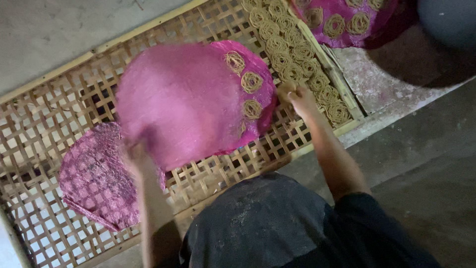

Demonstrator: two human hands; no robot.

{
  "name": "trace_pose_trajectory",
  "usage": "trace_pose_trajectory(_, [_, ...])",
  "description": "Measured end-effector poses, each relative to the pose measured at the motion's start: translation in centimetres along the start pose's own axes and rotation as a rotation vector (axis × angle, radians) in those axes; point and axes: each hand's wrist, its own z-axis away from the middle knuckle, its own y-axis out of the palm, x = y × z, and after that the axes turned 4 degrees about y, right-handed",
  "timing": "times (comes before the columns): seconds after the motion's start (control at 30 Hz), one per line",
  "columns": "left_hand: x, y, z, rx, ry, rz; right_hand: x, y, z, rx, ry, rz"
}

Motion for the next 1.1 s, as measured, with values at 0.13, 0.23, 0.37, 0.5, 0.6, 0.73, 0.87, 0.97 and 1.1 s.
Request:
trace_pose_trajectory(0.13, [9.9, -9.5, -1.7, -0.164, 0.128, 0.67, -1.2, -1.9, -2.8, -0.323, -0.502, 0.512])
trace_pose_trajectory(0.23, [18.8, -13.9, -2.8, -0.291, 0.216, 0.974, -1.9, -2.0, -3.6, -0.408, -0.541, 0.475])
trace_pose_trajectory(0.37, [27.7, -16.1, -1.9, -0.337, 0.276, 0.962, -2.4, -1.5, -3.5, -0.564, -0.721, 0.591])
trace_pose_trajectory(0.5, [28.0, -14.7, -1.7, -0.589, 0.232, 0.681, -2.2, -1.0, -1.7, -0.658, -0.677, 0.518])
trace_pose_trajectory(0.6, [21.8, -9.5, -2.6, -0.647, 0.196, 0.104, -2.0, -0.3, 0.4, -0.818, -0.802, 0.528])
trace_pose_trajectory(0.73, [8.7, 3.0, 0.7, -0.137, 0.568, -0.125, -1.8, 2.5, 3.8, -0.749, -0.845, 0.405])
trace_pose_trajectory(0.87, [-2.9, 13.5, 6.6, 0.35, 0.988, -0.242, -2.5, 7.5, 7.8, -0.59, -1.216, 0.323])
trace_pose_trajectory(0.97, [-7.1, 17.3, 7.8, 0.511, 0.954, -0.461, -4.4, 9.2, 11.0, -0.258, -0.867, 0.096])
trace_pose_trajectory(1.1, [-8.8, 20.8, 8.7, 0.398, 1.03, -0.448, -5.9, 8.1, 12.3, -0.149, -0.738, 0.174])
